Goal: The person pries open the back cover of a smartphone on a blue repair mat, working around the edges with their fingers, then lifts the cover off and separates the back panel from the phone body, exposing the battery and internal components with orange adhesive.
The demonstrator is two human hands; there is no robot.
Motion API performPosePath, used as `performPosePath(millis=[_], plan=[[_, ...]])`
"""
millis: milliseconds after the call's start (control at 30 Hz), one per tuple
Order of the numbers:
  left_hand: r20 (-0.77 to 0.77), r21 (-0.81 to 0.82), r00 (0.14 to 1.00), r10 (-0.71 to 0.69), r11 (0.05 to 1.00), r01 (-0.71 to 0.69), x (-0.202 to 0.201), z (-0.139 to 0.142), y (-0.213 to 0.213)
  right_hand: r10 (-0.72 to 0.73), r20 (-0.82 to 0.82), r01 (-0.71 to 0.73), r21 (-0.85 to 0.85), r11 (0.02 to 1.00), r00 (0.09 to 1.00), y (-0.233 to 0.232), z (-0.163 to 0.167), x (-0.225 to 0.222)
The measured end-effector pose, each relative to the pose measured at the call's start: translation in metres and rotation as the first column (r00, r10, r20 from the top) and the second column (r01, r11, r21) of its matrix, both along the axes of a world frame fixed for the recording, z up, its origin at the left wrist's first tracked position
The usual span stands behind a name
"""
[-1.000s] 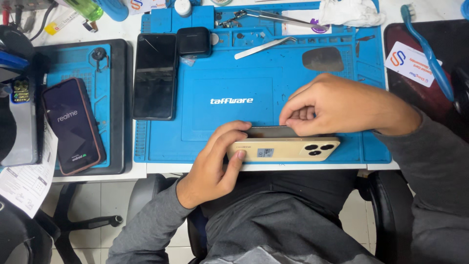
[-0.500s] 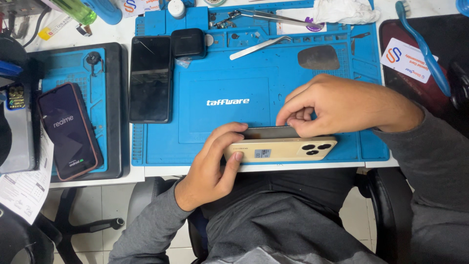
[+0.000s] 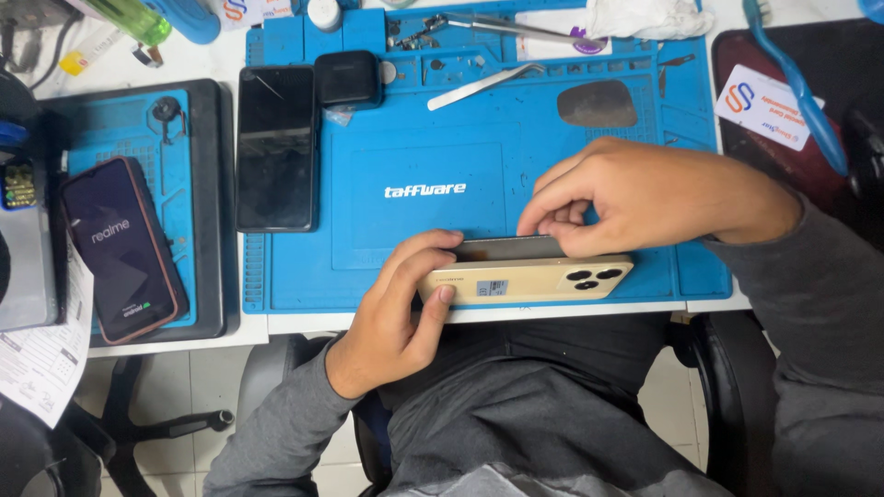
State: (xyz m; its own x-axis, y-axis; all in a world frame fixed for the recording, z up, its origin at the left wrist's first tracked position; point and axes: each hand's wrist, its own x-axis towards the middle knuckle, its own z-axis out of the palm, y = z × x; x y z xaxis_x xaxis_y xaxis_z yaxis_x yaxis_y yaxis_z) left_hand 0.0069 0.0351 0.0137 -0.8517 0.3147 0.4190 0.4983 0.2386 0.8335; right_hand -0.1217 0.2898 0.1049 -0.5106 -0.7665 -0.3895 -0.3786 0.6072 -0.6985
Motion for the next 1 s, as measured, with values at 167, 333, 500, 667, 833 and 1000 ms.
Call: performPosePath(millis=[167, 333, 500, 667, 833, 1000], plan=[[0.004, 0.004, 1.0, -0.004, 1.0, 0.004, -0.003, -0.009, -0.004, -0.023, 0.015, 0.021, 0.105, 0.994, 1.0, 0.003, -0.012, -0.007], [0.013, 0.01, 1.0, -0.01, 1.0, 0.01, -0.008, -0.015, -0.005, -0.098, -0.034, 0.102, 0.178, 0.979, 0.995, 0.01, -0.027, -0.02], [0.024, 0.016, 1.0, -0.017, 1.0, 0.016, -0.012, -0.017, -0.004, -0.06, 0.057, 0.051, 0.136, 0.989, 0.997, 0.014, -0.029, -0.026], [0.012, 0.023, 1.0, -0.023, 0.999, 0.023, -0.014, -0.019, -0.005, -0.033, -0.04, 0.043, 0.269, 0.962, 0.999, 0.004, -0.023, -0.018], [0.015, 0.018, 1.0, -0.023, 1.0, 0.022, -0.013, -0.018, -0.005, -0.076, -0.086, 0.085, 0.106, 0.991, 0.993, -0.006, -0.018, -0.012], [0.024, 0.018, 1.0, -0.014, 1.0, 0.013, -0.011, -0.017, -0.003, -0.062, -0.104, 0.063, 0.009, 0.998, 0.993, -0.009, -0.02, -0.01]])
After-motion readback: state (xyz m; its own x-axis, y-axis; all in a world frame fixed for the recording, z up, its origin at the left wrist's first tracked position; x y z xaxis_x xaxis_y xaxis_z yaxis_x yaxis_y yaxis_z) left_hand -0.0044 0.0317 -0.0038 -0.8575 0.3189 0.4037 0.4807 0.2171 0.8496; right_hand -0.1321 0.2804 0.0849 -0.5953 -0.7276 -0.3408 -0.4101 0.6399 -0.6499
